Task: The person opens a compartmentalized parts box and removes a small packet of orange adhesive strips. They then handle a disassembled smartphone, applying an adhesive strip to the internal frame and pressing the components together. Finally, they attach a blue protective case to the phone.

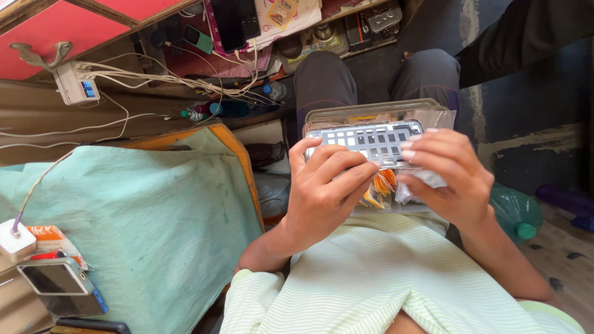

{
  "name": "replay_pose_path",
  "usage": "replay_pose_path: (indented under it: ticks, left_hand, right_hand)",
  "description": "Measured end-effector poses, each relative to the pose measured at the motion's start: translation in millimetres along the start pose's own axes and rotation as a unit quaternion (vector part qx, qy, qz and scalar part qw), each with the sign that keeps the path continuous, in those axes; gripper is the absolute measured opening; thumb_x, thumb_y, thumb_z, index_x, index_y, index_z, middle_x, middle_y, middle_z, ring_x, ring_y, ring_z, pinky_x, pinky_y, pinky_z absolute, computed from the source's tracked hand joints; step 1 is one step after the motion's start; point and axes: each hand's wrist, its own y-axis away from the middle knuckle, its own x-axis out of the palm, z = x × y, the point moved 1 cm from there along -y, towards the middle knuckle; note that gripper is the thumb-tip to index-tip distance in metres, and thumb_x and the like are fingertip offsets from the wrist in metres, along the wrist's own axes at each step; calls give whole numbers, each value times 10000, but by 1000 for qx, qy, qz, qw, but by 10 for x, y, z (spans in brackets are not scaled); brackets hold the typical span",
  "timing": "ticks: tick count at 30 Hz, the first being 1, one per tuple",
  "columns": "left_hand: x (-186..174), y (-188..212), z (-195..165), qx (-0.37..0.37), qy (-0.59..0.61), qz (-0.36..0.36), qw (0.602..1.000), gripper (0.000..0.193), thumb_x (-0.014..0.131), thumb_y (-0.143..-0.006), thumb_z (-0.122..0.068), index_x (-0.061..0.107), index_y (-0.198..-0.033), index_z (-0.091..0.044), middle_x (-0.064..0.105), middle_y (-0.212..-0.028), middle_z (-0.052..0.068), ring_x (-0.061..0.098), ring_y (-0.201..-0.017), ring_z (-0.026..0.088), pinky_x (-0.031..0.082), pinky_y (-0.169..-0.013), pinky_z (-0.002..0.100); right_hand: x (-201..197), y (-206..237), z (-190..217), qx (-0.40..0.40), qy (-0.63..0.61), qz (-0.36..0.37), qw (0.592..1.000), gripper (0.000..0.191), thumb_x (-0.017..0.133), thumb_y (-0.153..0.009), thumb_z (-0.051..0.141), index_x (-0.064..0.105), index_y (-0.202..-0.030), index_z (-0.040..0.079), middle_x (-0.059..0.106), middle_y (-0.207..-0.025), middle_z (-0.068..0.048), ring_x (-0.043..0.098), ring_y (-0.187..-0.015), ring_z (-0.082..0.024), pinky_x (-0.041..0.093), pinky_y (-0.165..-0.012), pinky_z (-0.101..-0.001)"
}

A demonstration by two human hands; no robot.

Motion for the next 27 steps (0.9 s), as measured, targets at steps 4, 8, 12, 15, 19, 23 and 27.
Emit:
replay_pose_path:
  ticks: [4,8,12,15,19,23,27]
  left_hand:
    - [-47,37,19,17,-13,5,1000,182,824,-902,-121,743,-1065,-118,684,-1055,-33,638,-1042,152,347,-1083,462]
    - [-77,55,15,34,-32,4,999,204,828,-896,-121,750,-1085,-121,687,-1058,-34,637,-1046,158,320,-1103,478]
    - [-3,191,66,59,-46,-8,997,233,825,-890,-116,759,-1113,-124,692,-1061,-40,640,-1039,147,283,-1112,487]
    - [19,250,95,88,-81,-27,992,244,805,-896,-112,769,-1136,-131,701,-1074,-56,646,-1039,126,271,-1109,470]
    - [48,306,131,126,-132,-57,981,232,772,-928,-139,780,-1158,-167,704,-1083,-92,647,-1037,88,241,-1122,442]
    - [37,351,177,159,-159,-75,971,206,779,-962,-173,790,-1166,-194,703,-1079,-108,644,-1020,62,210,-1152,426]
    - [105,387,209,179,-161,-109,965,181,787,-951,-186,806,-1128,-215,705,-1052,-119,647,-990,48,208,-1157,412]
  right_hand:
    - [-6,146,54,97,-7,-45,994,282,855,-879,105,731,-1124,42,720,-1150,-88,649,-1164,-251,533,-1028,-342]
    - [22,182,103,96,2,-49,994,298,891,-803,117,748,-1057,59,715,-1147,-83,623,-1109,-243,517,-945,-325]
    - [83,275,90,91,0,-62,994,286,900,-810,113,742,-1044,69,709,-1149,-76,614,-1115,-243,514,-949,-321]
    - [94,288,114,89,7,-63,994,279,901,-814,107,739,-1039,74,708,-1153,-71,613,-1128,-247,512,-963,-323]
    - [128,309,122,71,40,-67,994,271,911,-811,92,743,-1023,81,705,-1135,-66,613,-1115,-249,511,-938,-328]
    - [140,328,115,46,50,-82,994,266,921,-807,100,756,-1016,92,694,-1111,-53,603,-1127,-254,517,-900,-307]
    - [158,404,121,43,65,-89,993,271,929,-790,122,767,-1007,102,690,-1085,-41,598,-1064,-232,516,-869,-291]
